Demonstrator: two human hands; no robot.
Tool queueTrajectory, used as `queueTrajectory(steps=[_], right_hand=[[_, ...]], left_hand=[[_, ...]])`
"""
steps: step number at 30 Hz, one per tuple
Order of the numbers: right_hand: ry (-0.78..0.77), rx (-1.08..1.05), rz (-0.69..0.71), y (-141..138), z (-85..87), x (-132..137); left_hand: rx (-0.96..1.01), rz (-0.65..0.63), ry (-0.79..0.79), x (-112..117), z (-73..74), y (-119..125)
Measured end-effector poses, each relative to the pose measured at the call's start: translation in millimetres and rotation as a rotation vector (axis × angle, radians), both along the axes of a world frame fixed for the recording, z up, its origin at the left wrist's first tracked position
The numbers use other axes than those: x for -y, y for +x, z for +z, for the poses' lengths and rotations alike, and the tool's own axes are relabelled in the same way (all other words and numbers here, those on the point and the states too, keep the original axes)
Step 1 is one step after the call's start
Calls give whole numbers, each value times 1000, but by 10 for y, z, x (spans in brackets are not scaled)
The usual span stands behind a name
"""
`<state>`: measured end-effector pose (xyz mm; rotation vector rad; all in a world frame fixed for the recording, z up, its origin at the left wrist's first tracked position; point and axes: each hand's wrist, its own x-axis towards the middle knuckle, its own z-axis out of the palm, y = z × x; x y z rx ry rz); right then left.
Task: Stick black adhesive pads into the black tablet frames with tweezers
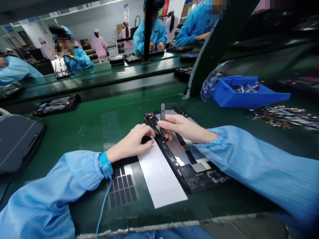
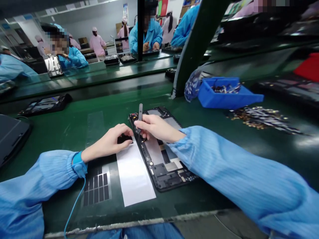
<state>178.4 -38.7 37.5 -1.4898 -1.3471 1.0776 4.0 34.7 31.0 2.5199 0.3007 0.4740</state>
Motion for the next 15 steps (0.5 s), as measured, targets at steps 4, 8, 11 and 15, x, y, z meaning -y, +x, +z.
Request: queueTrajectory(steps=[4, 8, 11, 15], right_hand=[[14, 1, 76, -299, -5, 10], [87, 24, 247, -725, -53, -27], [218, 176, 251, -945, -103, -58], [278, 254, 213, -982, -144, -48]], left_hand=[[-233, 43, -89, -212, 180, -85], [-704, -88, -204, -460, 368, -249], [-831, -193, -310, -493, 348, -294], [-802, -196, -322, -454, 258, -259]])
